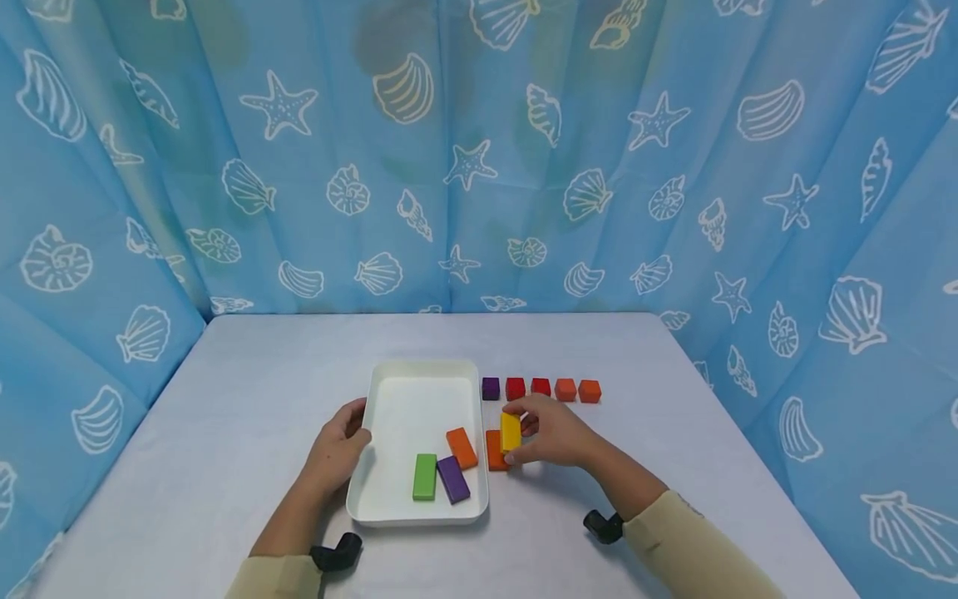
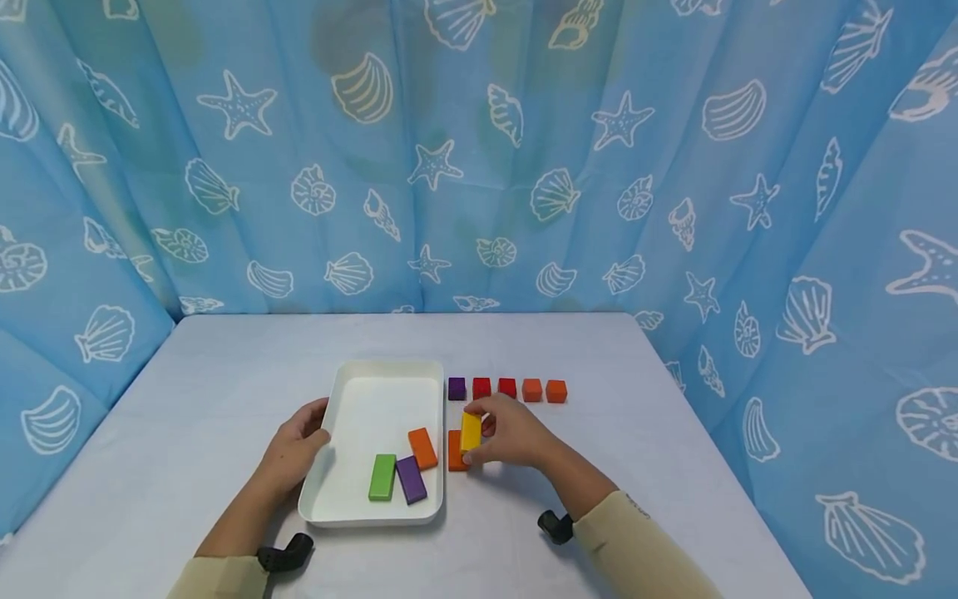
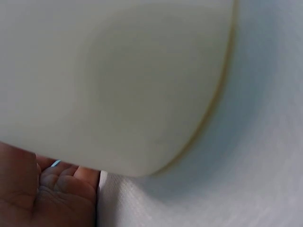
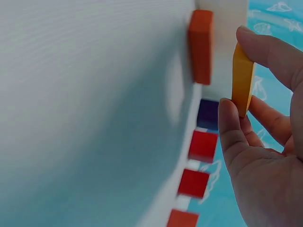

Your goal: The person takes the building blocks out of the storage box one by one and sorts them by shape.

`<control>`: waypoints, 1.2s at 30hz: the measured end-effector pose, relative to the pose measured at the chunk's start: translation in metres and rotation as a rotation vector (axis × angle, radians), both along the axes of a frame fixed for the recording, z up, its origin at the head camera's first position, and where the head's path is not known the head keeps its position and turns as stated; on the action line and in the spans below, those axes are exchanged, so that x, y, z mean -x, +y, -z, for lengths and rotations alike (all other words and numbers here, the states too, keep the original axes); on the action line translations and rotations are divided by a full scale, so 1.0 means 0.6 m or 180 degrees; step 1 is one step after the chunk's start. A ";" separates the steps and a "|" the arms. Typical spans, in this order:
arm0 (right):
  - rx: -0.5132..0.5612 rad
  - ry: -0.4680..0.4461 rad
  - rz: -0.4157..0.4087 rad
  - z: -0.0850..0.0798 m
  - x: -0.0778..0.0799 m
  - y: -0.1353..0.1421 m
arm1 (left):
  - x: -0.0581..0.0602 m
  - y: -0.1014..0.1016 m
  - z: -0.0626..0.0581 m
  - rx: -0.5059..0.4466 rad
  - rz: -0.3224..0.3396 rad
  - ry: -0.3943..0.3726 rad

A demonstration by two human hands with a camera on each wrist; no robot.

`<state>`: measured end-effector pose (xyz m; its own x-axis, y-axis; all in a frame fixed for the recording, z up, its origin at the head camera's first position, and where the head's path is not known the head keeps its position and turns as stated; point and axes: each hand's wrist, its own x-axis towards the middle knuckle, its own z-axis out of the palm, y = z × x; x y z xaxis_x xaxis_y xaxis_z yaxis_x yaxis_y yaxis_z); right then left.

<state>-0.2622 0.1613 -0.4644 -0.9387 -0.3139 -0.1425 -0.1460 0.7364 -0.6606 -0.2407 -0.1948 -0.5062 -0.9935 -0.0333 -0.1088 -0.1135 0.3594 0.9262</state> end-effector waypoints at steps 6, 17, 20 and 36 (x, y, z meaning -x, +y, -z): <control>-0.0004 -0.0088 0.0018 0.014 -0.006 0.025 | 0.006 -0.002 -0.008 -0.0006 -0.0012 0.0030; -0.0106 -0.0174 -0.0039 0.020 -0.009 0.033 | 0.005 0.001 -0.012 -0.0043 0.0021 0.0042; -0.0120 -0.0161 -0.0028 0.021 -0.008 0.035 | 0.004 0.002 -0.014 -0.0029 0.0014 0.0029; -0.0224 -0.0183 -0.0080 0.032 -0.006 0.039 | -0.003 0.006 -0.005 -0.0019 -0.0002 -0.0048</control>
<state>-0.2585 0.1845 -0.4835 -0.9203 -0.3245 -0.2186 -0.1282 0.7779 -0.6151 -0.2387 -0.1914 -0.5034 -0.9917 -0.0331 -0.1241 -0.1277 0.3538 0.9266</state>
